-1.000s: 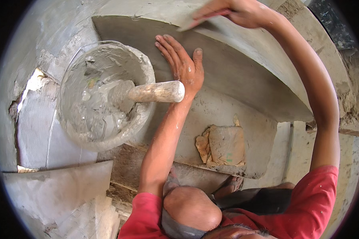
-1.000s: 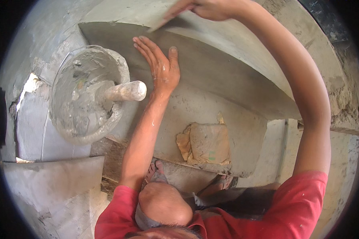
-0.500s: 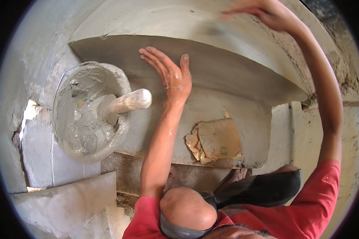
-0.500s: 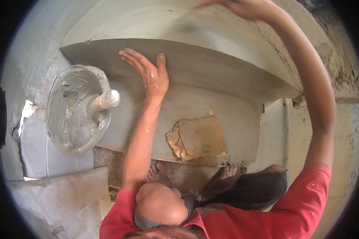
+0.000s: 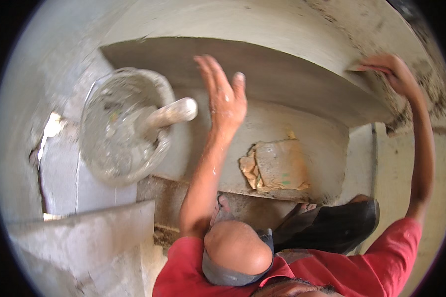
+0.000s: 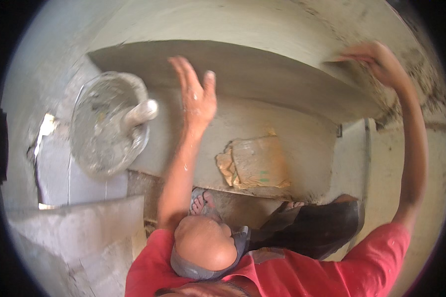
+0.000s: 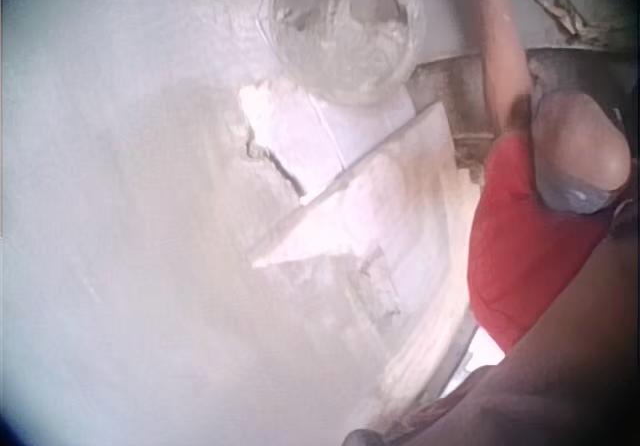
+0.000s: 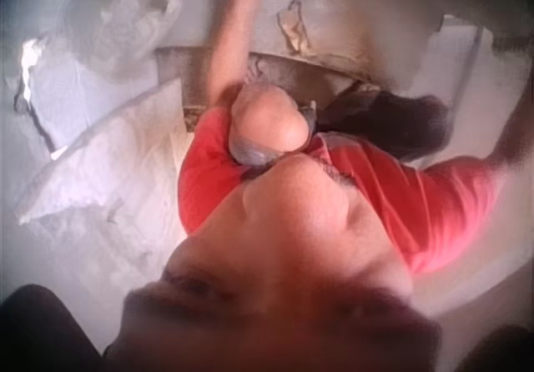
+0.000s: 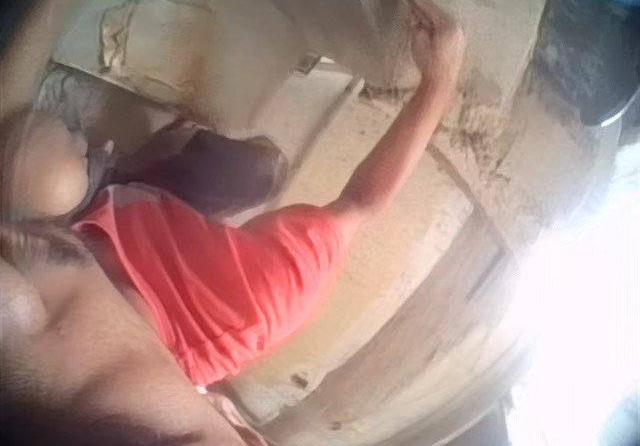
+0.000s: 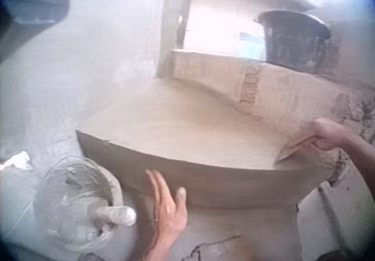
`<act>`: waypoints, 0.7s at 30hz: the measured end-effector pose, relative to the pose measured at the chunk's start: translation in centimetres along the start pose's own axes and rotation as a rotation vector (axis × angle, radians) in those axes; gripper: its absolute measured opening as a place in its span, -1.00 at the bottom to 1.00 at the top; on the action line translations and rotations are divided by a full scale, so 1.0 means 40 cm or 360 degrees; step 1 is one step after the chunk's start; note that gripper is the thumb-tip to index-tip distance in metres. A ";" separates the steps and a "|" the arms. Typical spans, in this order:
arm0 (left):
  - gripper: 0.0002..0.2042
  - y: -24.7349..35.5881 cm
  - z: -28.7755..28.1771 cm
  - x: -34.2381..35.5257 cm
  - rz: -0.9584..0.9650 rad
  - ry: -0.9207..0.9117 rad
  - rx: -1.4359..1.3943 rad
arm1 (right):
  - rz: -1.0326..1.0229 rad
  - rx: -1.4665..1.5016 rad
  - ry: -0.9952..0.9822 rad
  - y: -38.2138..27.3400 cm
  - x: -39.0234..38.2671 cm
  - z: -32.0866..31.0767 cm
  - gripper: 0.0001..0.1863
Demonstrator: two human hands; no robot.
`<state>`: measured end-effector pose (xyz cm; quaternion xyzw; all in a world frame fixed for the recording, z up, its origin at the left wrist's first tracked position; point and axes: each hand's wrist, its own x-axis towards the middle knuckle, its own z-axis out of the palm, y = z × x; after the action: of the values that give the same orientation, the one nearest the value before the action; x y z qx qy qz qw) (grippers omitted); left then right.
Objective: The person applies and smooths plaster on a curved wall section using a trowel and a cloth. They repeatedly scoop plaster from a bucket, spread it on the wall, and wipe the surface to achieve a smooth finish.
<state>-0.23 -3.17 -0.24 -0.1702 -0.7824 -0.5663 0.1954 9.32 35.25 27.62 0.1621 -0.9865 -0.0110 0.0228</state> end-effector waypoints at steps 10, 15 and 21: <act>-0.61 0.164 -0.586 -0.386 -0.0971 0.1316 -0.0669 | 0.0203 0.0946 0.0663 -0.210 -0.347 0.201 -0.57; -0.52 0.218 -0.835 -0.212 -0.1108 0.0314 0.1352 | -0.0005 0.1191 0.0481 -0.283 -0.266 0.250 -0.56; -0.53 0.125 -0.792 0.172 0.0427 0.0059 0.1396 | -0.0208 0.1247 0.0460 -0.349 -0.215 0.254 -0.58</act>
<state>-0.17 -31.54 16.21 -0.1612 -0.9156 -0.1543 0.3345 21.41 24.91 16.71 0.2206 -0.8903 0.3864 0.0968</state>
